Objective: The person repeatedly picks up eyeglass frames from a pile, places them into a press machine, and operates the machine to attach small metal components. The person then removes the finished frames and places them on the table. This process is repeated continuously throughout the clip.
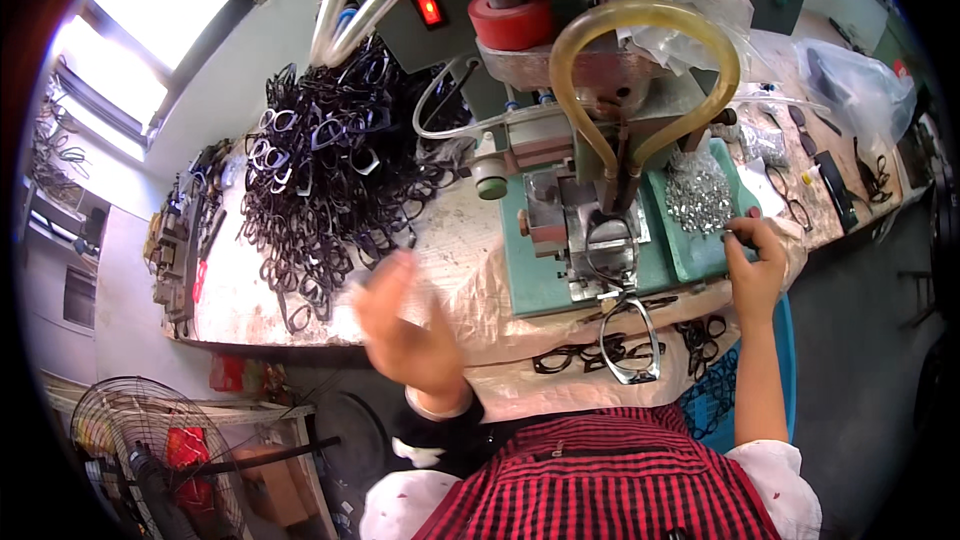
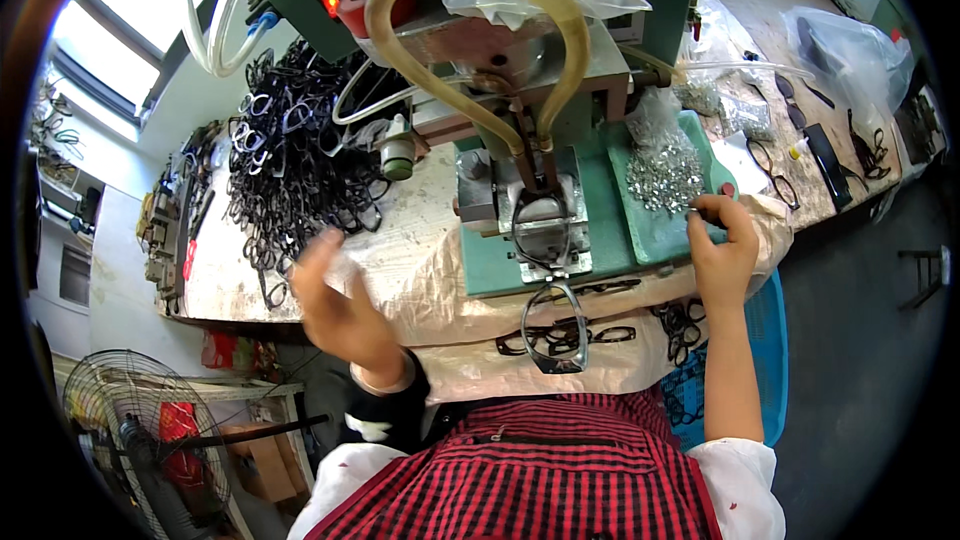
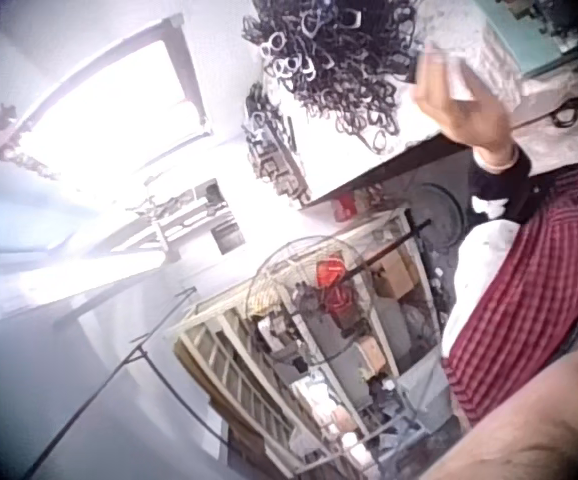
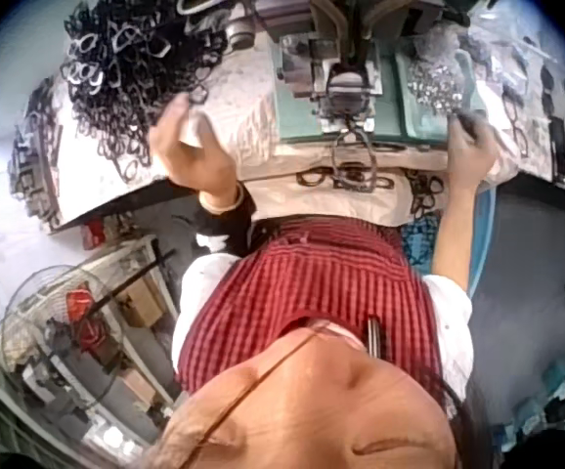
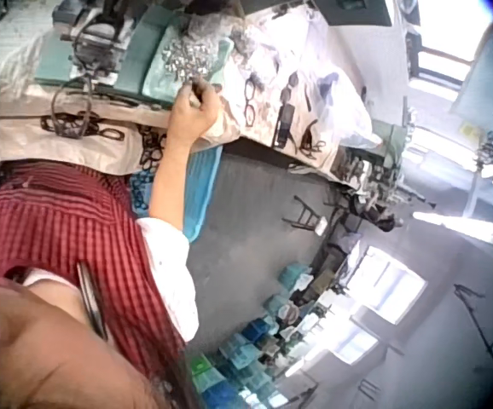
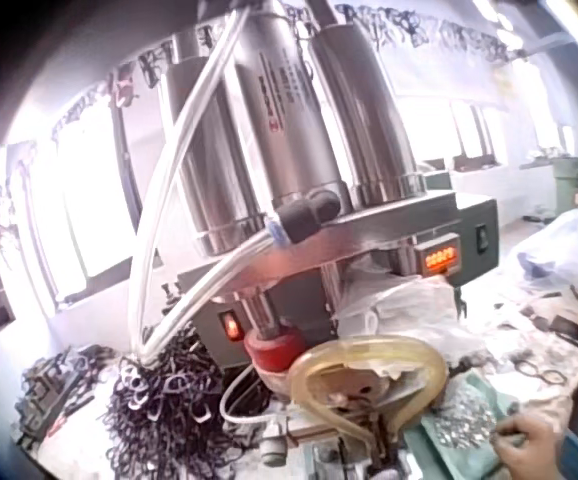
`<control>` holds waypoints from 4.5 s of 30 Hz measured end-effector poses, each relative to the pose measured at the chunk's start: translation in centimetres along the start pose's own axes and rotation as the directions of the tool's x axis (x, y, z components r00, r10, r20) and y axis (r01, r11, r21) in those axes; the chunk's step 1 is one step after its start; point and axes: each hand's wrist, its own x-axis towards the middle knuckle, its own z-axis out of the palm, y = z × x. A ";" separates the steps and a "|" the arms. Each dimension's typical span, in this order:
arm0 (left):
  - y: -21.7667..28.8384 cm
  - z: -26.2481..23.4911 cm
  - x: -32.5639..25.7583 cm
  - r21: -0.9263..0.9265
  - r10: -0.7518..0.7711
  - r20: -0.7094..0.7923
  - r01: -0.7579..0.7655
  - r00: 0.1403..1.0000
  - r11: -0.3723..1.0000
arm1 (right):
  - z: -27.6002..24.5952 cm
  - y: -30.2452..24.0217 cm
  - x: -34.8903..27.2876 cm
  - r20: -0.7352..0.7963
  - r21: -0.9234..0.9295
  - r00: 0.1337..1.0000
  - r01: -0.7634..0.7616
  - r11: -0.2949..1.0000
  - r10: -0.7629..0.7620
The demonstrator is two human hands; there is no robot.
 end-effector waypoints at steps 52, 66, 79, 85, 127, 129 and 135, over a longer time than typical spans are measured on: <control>7.0 2.2 7.1 -0.704 -0.157 0.597 0.607 0.787 0.369 | 2.6 -15.4 0.9 0.441 0.666 0.897 -0.323 0.672 -0.007; 8.2 6.8 -0.2 -0.014 -0.054 0.999 0.969 0.000 -0.246 | 0.1 -0.6 1.5 -0.007 0.059 0.995 -0.102 0.993 0.103; 3.9 -0.1 -1.8 -0.159 -0.269 0.940 0.966 0.211 0.202 | 1.4 -1.4 -0.1 0.023 -0.362 0.998 0.057 0.931 -0.052; -6.0 2.8 4.2 0.197 -0.082 0.360 0.010 0.929 0.980 | 1.7 -2.6 1.0 -0.023 -0.078 0.990 0.138 0.987 -0.140; 2.8 3.6 6.5 -0.751 0.040 0.217 0.141 0.975 0.645 | 3.4 -15.9 -0.2 0.364 0.693 0.931 -0.245 0.678 -0.037; 3.3 3.7 5.1 -0.613 0.242 0.291 -0.013 0.926 0.790 | 2.3 -14.8 0.1 0.428 0.624 0.896 -0.201 0.755 -0.116; 3.5 6.4 1.5 -0.558 0.613 0.366 -0.362 0.701 0.747 | 1.7 -5.6 3.7 0.054 0.434 0.990 -0.144 0.889 0.133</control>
